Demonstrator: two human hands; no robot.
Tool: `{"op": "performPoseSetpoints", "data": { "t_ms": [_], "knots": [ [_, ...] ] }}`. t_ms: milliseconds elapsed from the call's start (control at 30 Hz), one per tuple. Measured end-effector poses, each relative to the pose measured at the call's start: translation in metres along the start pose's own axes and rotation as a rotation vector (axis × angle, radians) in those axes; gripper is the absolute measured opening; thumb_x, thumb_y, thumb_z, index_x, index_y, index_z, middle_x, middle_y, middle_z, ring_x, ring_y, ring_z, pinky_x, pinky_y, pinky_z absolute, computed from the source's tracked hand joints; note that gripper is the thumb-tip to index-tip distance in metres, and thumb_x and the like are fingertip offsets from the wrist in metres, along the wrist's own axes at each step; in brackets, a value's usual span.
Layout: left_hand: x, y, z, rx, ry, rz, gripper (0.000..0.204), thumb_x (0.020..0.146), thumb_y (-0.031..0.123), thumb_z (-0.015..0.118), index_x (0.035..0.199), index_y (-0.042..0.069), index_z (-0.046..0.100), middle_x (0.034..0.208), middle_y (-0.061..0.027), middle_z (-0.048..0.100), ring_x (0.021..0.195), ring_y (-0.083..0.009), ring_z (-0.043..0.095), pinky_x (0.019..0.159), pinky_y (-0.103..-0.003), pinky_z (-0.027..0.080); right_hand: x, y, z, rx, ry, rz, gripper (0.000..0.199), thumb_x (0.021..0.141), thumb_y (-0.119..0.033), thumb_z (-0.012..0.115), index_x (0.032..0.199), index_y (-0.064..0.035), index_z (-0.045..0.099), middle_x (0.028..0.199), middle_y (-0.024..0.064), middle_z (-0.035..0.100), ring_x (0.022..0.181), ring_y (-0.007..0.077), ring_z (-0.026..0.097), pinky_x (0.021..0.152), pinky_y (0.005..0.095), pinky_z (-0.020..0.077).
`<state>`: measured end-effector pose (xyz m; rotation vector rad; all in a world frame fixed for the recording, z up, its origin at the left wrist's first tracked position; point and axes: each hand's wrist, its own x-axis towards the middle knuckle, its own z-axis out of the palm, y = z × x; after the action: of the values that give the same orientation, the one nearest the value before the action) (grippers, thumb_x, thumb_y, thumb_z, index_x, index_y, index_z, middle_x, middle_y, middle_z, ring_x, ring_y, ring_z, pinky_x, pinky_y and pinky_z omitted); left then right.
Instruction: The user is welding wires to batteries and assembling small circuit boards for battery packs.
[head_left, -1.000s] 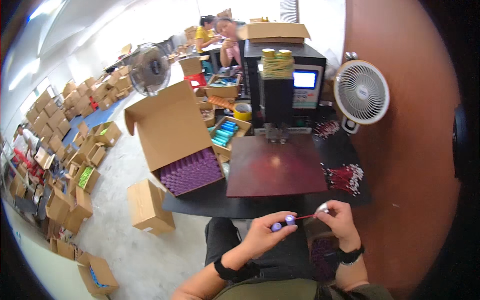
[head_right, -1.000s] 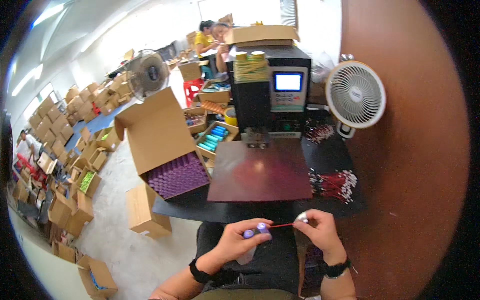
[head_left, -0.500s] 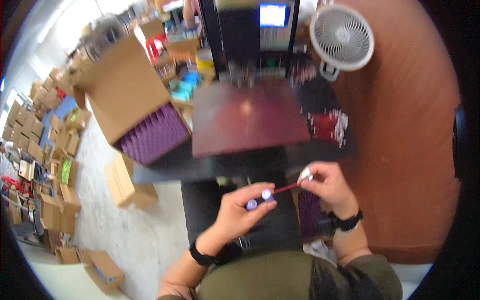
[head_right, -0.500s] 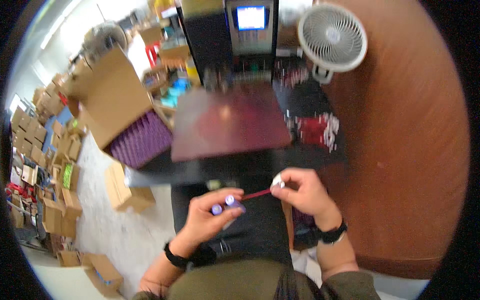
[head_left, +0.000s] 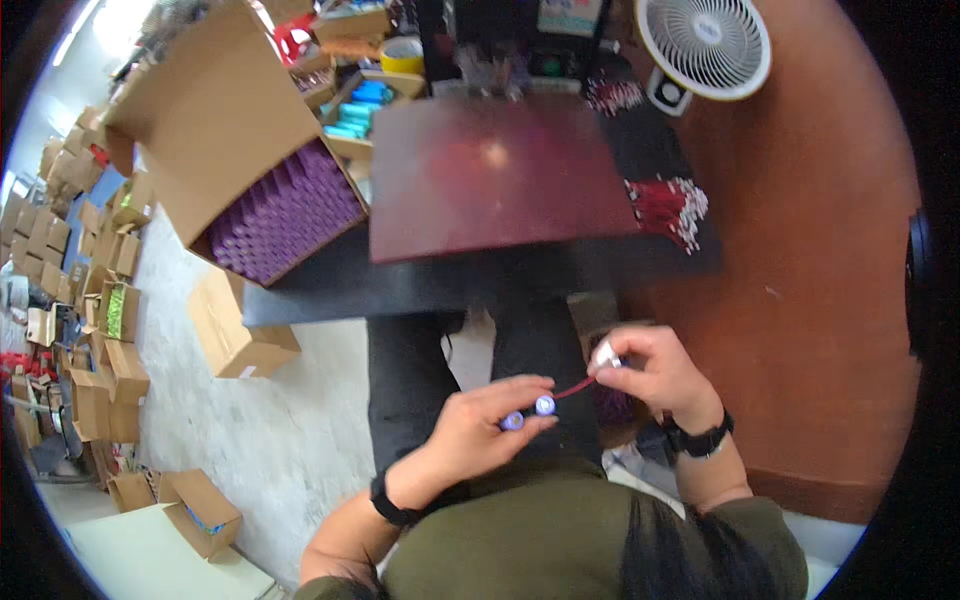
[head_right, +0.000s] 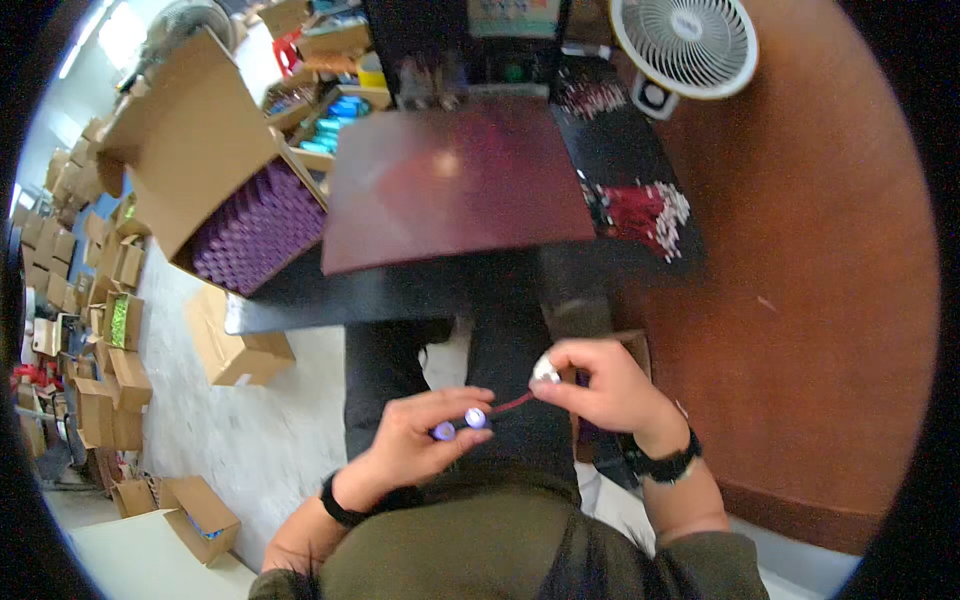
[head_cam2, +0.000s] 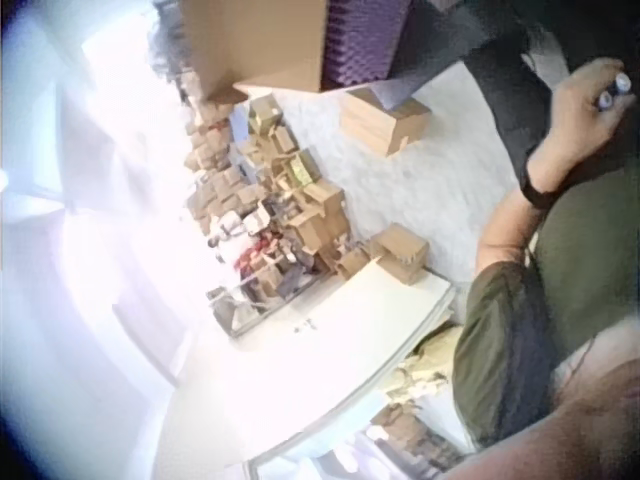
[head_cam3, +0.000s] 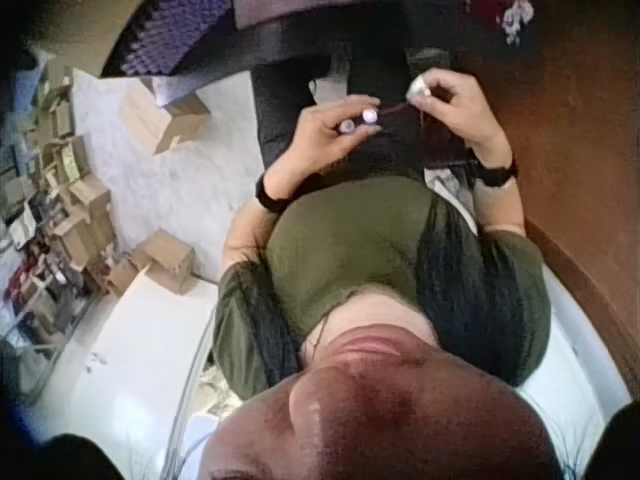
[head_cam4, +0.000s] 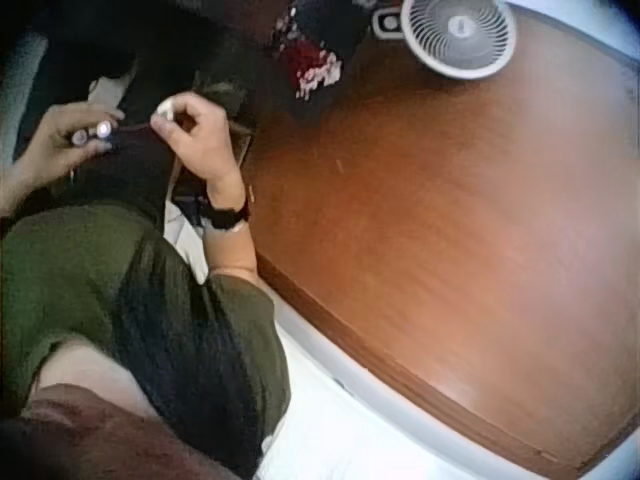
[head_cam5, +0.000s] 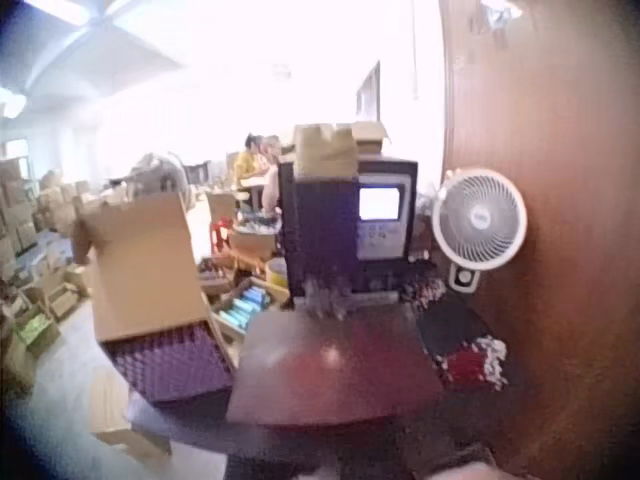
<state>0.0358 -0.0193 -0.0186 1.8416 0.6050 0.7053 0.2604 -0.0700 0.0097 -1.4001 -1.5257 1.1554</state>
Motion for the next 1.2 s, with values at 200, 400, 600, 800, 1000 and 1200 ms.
{"op": "performPoseSetpoints", "data": {
  "t_ms": [200, 400, 600, 800, 1000, 1200],
  "knots": [
    [-0.007, -0.002, 0.000, -0.109, -0.032, -0.083, 0.031, 0.075, 0.019, 0.065, 0.103, 0.007, 0.058, 0.095, -0.0078, 0.062, 0.083, -0.0176, 0.060, 0.070, -0.028, 0.047, -0.003, -0.012, 0.006, -0.110, 0.085, 0.069, 0.008, 0.069, -0.008, 0.063, 0.070, -0.0010, 0.061, 0.065, 0.0052, 0.058, 0.061, 0.0120, 0.053, 0.058, 0.0262, 0.0425],
    [0.006, -0.006, 0.002, -0.115, -0.019, -0.035, 0.031, 0.077, 0.017, 0.062, 0.101, 0.000, 0.055, 0.104, -0.0129, 0.058, 0.094, -0.0257, 0.057, 0.079, -0.031, 0.044, 0.003, -0.002, 0.010, 0.206, 0.202, 0.174, 0.007, 0.067, 0.002, 0.057, 0.070, -0.0012, 0.051, 0.064, 0.0055, 0.055, 0.060, 0.0110, 0.053, 0.058, 0.0231, 0.0431],
    [0.024, -0.003, -0.004, -0.180, 0.028, 0.004, 0.031, 0.076, 0.014, 0.062, 0.103, 0.000, 0.055, 0.106, -0.0146, 0.057, 0.095, -0.0269, 0.057, 0.081, -0.032, 0.043, 0.007, 0.024, -0.016, 0.153, 0.102, 0.041, 0.023, 0.066, 0.002, 0.057, 0.085, -0.0014, 0.046, 0.080, 0.0089, 0.054, 0.073, 0.0129, 0.053, 0.069, 0.0260, 0.0438],
    [0.056, 0.005, -0.005, -0.136, 0.048, 0.055, 0.031, 0.076, 0.013, 0.062, 0.103, -0.001, 0.054, 0.104, -0.0146, 0.057, 0.093, -0.0269, 0.057, 0.079, -0.031, 0.044, 0.002, 0.027, -0.029, -0.097, 0.380, -0.266, 0.055, 0.070, -0.025, 0.063, 0.112, 0.0013, 0.039, 0.110, 0.0137, 0.043, 0.105, 0.0214, 0.043, 0.092, 0.0330, 0.0321],
    [0.087, 0.005, 0.006, -0.234, 0.198, 0.170, 0.031, 0.077, 0.012, 0.062, 0.104, 0.000, 0.054, 0.107, -0.0150, 0.056, 0.096, -0.0269, 0.057, 0.079, -0.030, 0.045, 0.021, -0.030, -0.012, -0.692, 0.478, -0.585, 0.055, 0.085, -0.038, 0.047, 0.121, 0.0004, 0.033, 0.122, 0.0180, 0.039, 0.108, 0.0235, 0.041, 0.095, 0.0334, 0.0284],
    [0.096, 0.003, 0.013, -0.227, 0.267, 0.113, 0.031, 0.077, 0.012, 0.063, 0.104, 0.000, 0.054, 0.110, -0.0149, 0.056, 0.099, -0.0261, 0.056, 0.081, -0.029, 0.044, 0.027, -0.042, 0.016, -0.400, 0.657, -0.668, 0.030, 0.085, -0.014, 0.052, 0.105, 0.0060, 0.042, 0.103, 0.0240, 0.052, 0.089, 0.0300, 0.055, 0.082, 0.0366, 0.0433]
  ]
}}
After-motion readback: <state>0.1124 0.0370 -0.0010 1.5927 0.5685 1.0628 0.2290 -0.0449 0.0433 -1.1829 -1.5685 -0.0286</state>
